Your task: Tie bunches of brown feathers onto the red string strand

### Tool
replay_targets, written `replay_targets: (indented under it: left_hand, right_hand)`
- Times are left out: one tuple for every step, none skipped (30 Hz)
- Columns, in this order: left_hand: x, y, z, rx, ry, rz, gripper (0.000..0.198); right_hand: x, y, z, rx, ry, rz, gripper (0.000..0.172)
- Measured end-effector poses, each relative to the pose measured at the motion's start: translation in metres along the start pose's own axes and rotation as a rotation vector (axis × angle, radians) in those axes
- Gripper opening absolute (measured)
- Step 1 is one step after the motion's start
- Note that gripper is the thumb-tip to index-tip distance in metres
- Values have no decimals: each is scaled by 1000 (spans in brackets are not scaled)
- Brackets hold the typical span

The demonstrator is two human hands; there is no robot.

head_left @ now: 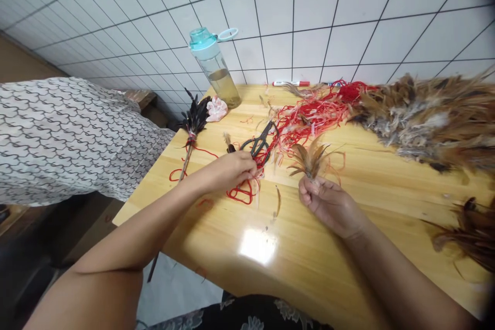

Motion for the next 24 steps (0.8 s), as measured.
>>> replay_targets:
  left_hand:
    - [-7,1,-7,-28,64,36,19]
    - [-18,2,-16,-79,145,81,19]
    - [-29,1,-26,-142,232,119,19]
    - [-40,1,-34,-202,319,145,19]
    - [-50,0,-40,-249,390,161,19]
    - [-58,0,-43,-278,444,172,19]
    - [-65,0,-43,-295,482,186,19]
    - [-71,1,-41,-301,505,204,19]
    - [-75,2,-37,-299,518,225,19]
    - [-78,3,-33,-294,523,246,20]
    - [-80,3,-28,-283,517,264,21]
    - [-81,4,-22,-266,493,277,22]
    - [-80,4,-17,-243,451,284,22]
    - [-78,4,-11,-215,391,286,21]
    - [-74,4,-6,-183,319,277,19]
    - [-69,3,-1,-149,239,256,17]
    - [-62,3,5,-113,160,223,15]
    - [-54,3,10,-83,91,183,14]
    - [-45,2,15,-64,38,146,13]
    - [-35,1,17,-61,4,114,12]
    - [-26,1,18,-72,-6,92,11]
    - [-16,1,17,-97,3,78,11]
    - [-7,0,15,-125,24,67,10]
    - [1,0,12,-151,51,66,10]
  right_hand:
    - [-1,0,0,-9,6,3,27]
    - [-1,0,-1,-16,11,3,27]
    - [-1,0,-1,-20,13,-2,27]
    - [0,0,-1,-20,14,-8,27]
    - [0,0,-1,-18,13,-13,27]
    - [1,0,-1,-13,11,-12,26]
    - [1,0,0,-8,10,-5,25]
    - [0,0,-1,-4,9,5,24]
    - [0,-1,-1,-4,9,16,23]
    - [0,-1,-1,-7,8,21,23]
    - [0,-1,-2,-11,8,21,24]
    - [1,-1,-3,-13,7,16,25]
    - [2,-1,-3,-15,7,10,26]
    - [2,-1,-3,-12,6,6,27]
    - [2,-1,-3,-8,7,5,27]
    - [2,-1,-2,-4,10,6,27]
    - [2,-1,-2,-1,13,9,27]
    - [1,-1,-2,0,16,14,26]
    - [1,-1,-1,-2,19,21,25]
    - [0,-1,-1,-1,19,29,24]
    - [-1,0,-1,0,19,35,24]
    - [-1,0,0,2,18,39,24]
    - [-1,0,0,4,19,43,24]
    - [-1,0,0,5,18,46,25]
Point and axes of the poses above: each hand's wrist, its own y-axis towards the middle knuckle, its own x-axis out of the palm, z = x × y, the point moved 9 cm from there along y, towards the middle knuckle, and after that the axes turned 5 degrees about x, right-handed, at the moved point
